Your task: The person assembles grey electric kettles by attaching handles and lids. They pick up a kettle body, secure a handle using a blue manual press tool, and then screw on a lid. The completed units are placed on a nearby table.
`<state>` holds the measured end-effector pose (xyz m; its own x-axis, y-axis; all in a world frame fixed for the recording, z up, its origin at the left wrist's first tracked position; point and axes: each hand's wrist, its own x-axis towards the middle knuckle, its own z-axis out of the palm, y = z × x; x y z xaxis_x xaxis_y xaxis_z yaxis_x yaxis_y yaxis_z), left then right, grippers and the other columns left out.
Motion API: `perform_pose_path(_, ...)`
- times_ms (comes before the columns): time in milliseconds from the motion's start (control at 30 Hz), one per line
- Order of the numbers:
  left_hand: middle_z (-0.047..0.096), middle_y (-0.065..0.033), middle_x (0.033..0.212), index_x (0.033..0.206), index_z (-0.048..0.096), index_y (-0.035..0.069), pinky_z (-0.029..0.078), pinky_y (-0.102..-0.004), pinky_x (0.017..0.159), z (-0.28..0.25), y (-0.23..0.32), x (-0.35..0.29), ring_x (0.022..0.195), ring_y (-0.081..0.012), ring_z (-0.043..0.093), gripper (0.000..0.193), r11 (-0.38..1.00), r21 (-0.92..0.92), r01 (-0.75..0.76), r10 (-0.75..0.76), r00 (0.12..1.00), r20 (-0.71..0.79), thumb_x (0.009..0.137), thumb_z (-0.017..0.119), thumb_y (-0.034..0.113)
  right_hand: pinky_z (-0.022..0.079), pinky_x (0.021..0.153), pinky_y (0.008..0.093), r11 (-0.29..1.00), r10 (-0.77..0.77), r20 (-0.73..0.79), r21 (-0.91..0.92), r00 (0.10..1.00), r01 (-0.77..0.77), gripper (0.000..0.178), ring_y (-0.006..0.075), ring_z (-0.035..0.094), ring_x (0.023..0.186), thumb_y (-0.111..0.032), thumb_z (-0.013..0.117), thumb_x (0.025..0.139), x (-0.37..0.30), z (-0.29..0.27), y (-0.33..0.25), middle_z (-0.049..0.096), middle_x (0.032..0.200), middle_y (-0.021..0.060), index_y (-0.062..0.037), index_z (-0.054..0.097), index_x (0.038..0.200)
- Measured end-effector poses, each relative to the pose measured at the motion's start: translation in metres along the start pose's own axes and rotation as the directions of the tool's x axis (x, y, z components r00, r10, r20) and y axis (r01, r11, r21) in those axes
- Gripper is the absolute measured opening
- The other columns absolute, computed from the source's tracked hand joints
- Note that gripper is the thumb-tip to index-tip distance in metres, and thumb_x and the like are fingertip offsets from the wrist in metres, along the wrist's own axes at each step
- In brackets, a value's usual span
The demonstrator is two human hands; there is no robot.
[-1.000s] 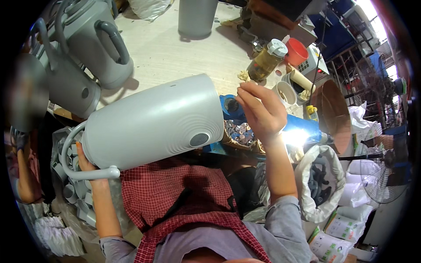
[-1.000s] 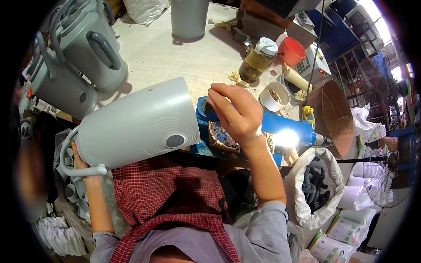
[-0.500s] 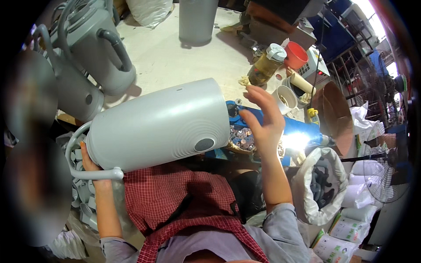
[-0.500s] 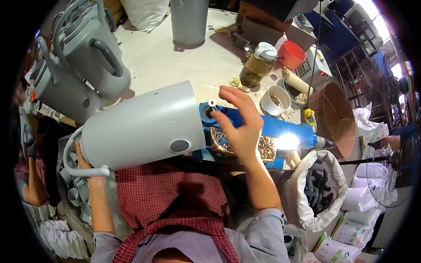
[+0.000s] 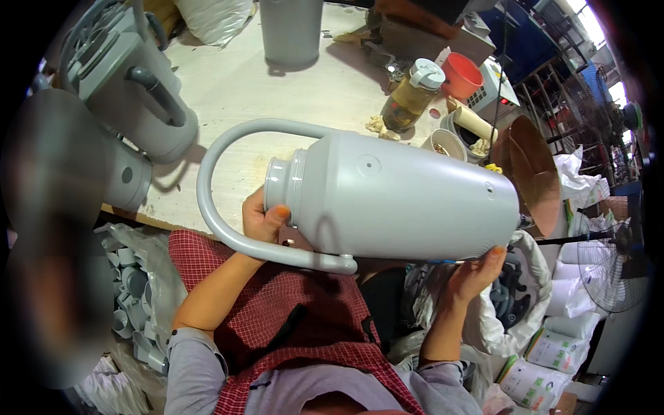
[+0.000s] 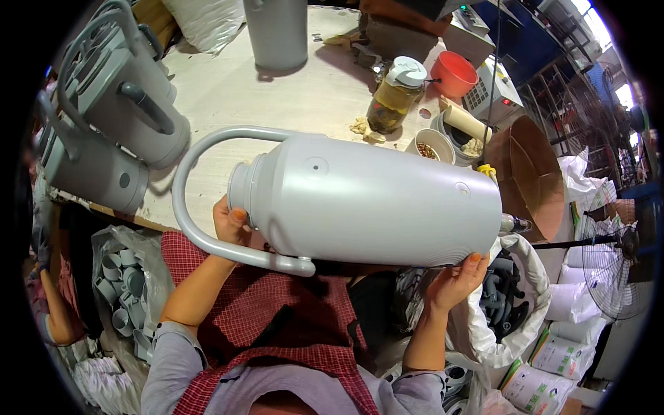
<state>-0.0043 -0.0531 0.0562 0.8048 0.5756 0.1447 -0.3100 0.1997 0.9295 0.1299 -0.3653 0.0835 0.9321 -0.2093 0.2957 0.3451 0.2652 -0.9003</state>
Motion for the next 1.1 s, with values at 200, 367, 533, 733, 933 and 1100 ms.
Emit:
perform_pose_path(200, 0.062, -0.0071, 0.088, 0.091, 0.064, -0.004, 0.047, -0.0254, 0.066, -0.001, -0.015, -0.003, 0.076, -0.0136, 0.059, 0.056, 0.994, -0.080, -0.068, 0.067, 0.998, -0.015, 0.077, 0.076, 0.049, 0.029, 0.049, 0.0120, 0.997, -0.069, 0.098, 0.051, 0.993, 0.064, 0.022, -0.0007, 0.042, 0.064, -0.022, 0.051, 0.099, 0.006, -0.010, 0.012, 0.053, 0.085, -0.0021, -0.0019, 0.050, 0.109)
perform_pose_path(367, 0.066, -0.0083, 0.086, 0.091, 0.065, -0.005, 0.051, -0.0265, 0.066, -0.004, -0.015, -0.002, 0.074, -0.0146, 0.062, 0.057, 0.994, -0.089, -0.065, 0.063, 0.998, -0.022, 0.074, 0.079, 0.047, 0.027, 0.049, 0.0126, 0.995, -0.083, 0.090, 0.054, 0.993, 0.078, 0.020, -0.0005, 0.037, 0.060, -0.021, 0.052, 0.099, 0.004, -0.006, 0.018, 0.048, 0.080, -0.0041, -0.0024, 0.050, 0.106)
perform_pose_path(533, 0.063, -0.0081, 0.087, 0.090, 0.065, -0.005, 0.048, -0.0258, 0.066, -0.004, -0.014, -0.002, 0.074, -0.0145, 0.060, 0.054, 0.998, -0.045, -0.042, 0.040, 0.999, -0.037, 0.077, 0.077, 0.046, 0.029, 0.050, 0.0127, 0.999, -0.039, 0.116, 0.040, 0.993, 0.035, 0.018, -0.0006, 0.037, 0.061, -0.019, 0.054, 0.098, 0.008, -0.006, 0.017, 0.049, 0.081, -0.0037, -0.0029, 0.050, 0.106)
perform_pose_path(733, 0.056, -0.0002, 0.074, 0.083, 0.062, -0.003, 0.043, -0.0262, 0.059, -0.040, -0.055, -0.018, 0.067, -0.0106, 0.051, 0.035, 0.998, 0.046, -0.046, 0.051, 0.990, -0.129, 0.083, 0.067, 0.031, 0.030, 0.052, 0.0168, 0.996, 0.074, -0.079, -0.052, 0.994, -0.078, 0.017, 0.0015, 0.038, 0.062, -0.018, 0.053, 0.097, 0.003, -0.014, 0.021, 0.051, 0.079, -0.0043, -0.0036, 0.052, 0.106)
perform_pose_path(933, 0.057, -0.0099, 0.114, 0.115, 0.052, 0.002, 0.044, -0.0394, 0.091, -0.095, -0.067, 0.013, 0.103, -0.0224, 0.055, 0.054, 0.996, -0.025, 0.086, -0.087, 0.995, -0.048, 0.090, 0.054, 0.049, 0.048, 0.076, 0.0312, 0.732, 0.037, 0.403, -0.634, 0.915, 0.250, 0.024, 0.0188, 0.059, 0.086, -0.019, 0.067, 0.085, 0.008, -0.053, -0.012, 0.060, 0.091, 0.0128, -0.0022, 0.063, 0.101)
perform_pose_path(1100, 0.050, -0.0226, 0.129, 0.134, 0.039, -0.005, 0.048, -0.0492, 0.093, -0.079, -0.047, 0.026, 0.113, -0.0337, 0.055, 0.066, 0.999, -0.011, 0.050, -0.048, 0.993, 0.111, 0.091, 0.056, 0.043, 0.052, 0.079, 0.0362, 0.354, 0.079, 0.247, -0.912, 0.966, 0.205, 0.030, 0.0276, 0.066, 0.088, -0.015, 0.069, 0.079, 0.063, -0.168, -0.062, 0.066, 0.095, 0.0132, -0.0057, 0.065, 0.107)
